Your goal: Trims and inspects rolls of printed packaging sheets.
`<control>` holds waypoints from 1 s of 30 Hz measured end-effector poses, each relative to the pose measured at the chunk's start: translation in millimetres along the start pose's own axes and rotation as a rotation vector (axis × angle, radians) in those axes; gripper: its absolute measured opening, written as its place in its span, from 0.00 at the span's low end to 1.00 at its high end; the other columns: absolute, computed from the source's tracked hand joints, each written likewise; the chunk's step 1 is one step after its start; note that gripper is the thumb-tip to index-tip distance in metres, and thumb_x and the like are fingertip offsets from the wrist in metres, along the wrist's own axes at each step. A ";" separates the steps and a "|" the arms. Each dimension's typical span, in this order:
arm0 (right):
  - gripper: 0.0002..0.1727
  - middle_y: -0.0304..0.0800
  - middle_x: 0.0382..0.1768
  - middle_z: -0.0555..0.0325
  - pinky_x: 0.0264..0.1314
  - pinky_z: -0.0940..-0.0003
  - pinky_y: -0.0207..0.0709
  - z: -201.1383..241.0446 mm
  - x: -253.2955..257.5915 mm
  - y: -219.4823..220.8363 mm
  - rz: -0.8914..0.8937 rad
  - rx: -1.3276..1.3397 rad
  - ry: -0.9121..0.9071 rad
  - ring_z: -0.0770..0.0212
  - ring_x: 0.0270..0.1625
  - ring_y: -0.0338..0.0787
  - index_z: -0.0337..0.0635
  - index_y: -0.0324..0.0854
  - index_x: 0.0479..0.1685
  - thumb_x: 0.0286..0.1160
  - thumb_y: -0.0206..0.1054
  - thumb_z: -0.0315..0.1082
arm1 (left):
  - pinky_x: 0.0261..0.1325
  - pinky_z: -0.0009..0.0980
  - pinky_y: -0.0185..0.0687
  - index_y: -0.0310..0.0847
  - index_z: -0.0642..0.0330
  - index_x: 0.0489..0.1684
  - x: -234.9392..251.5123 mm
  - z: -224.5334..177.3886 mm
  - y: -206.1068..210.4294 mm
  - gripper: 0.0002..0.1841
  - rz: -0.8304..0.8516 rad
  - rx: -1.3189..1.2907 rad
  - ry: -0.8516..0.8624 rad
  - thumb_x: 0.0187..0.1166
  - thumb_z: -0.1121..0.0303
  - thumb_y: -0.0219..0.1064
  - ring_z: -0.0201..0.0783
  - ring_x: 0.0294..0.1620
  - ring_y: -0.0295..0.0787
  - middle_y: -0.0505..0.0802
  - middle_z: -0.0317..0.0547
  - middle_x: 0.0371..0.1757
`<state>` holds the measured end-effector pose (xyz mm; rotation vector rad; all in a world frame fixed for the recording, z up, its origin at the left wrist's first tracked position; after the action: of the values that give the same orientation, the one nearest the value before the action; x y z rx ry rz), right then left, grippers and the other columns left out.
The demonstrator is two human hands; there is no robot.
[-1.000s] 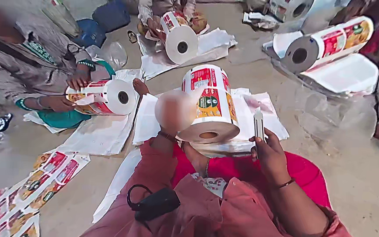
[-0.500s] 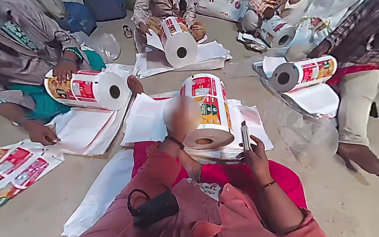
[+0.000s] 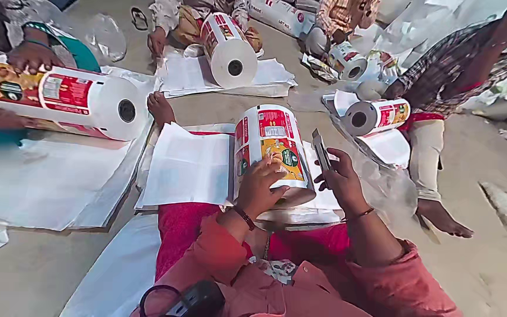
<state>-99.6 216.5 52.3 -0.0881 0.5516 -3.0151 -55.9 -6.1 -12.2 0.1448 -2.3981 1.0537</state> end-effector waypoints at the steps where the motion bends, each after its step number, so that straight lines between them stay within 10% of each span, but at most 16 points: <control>1: 0.34 0.91 0.55 0.48 0.25 0.66 0.86 1.7 2.9 2.4 -0.008 0.006 0.001 0.59 0.27 0.91 0.49 0.60 0.86 0.76 0.52 0.21 | 0.90 0.55 0.58 0.97 0.44 0.49 0.4 -2.0 1.8 0.15 -0.014 -0.062 -0.015 0.79 0.49 0.69 0.45 0.87 0.71 0.91 0.31 0.71; 6: 0.35 0.91 0.57 0.51 0.24 0.65 0.85 1.2 14.2 5.1 -0.010 -0.006 -0.007 0.59 0.26 0.91 0.50 0.60 0.85 0.73 0.52 0.22 | 0.90 0.50 0.57 0.94 0.48 0.28 4.6 -7.1 0.6 0.08 -0.033 -0.209 -0.125 0.74 0.60 0.73 0.38 0.80 0.79 0.97 0.26 0.56; 16: 0.32 0.89 0.56 0.55 0.22 0.69 0.83 -17.2 -15.6 6.7 0.036 -0.006 0.019 0.64 0.25 0.88 0.53 0.65 0.81 0.73 0.53 0.23 | 0.72 0.53 0.77 0.86 0.64 0.46 4.4 -0.4 -11.4 0.09 -0.149 -0.156 -0.208 0.86 0.68 0.62 0.54 0.64 0.85 0.91 0.55 0.52; 26: 0.17 0.95 0.36 0.54 0.16 0.79 0.74 -10.2 -74.0 -17.7 0.266 0.016 0.268 0.70 0.17 0.83 0.43 0.78 0.66 0.82 0.56 0.31 | 0.82 0.57 0.64 0.90 0.51 0.52 -0.2 0.0 -2.4 0.15 -0.094 -0.046 0.014 0.85 0.55 0.61 0.51 0.79 0.77 0.92 0.43 0.64; 30: 0.16 0.95 0.38 0.54 0.15 0.80 0.76 -13.0 -78.7 -12.5 0.327 0.121 0.272 0.70 0.17 0.84 0.43 0.77 0.67 0.84 0.55 0.31 | 0.83 0.60 0.63 0.89 0.53 0.62 -3.0 -3.0 -3.9 0.32 -0.063 -0.044 0.072 0.78 0.35 0.60 0.54 0.79 0.77 0.90 0.47 0.69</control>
<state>-22.9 239.4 41.2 0.3853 0.3583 -2.7431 -50.9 -7.0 -9.4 0.1639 -2.3347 0.9609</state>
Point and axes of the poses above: each hand's wrist, its own x-axis towards the middle knuckle, its own y-axis out of the palm, z = x × y, the point moved 3 cm from there along x, towards the middle knuckle
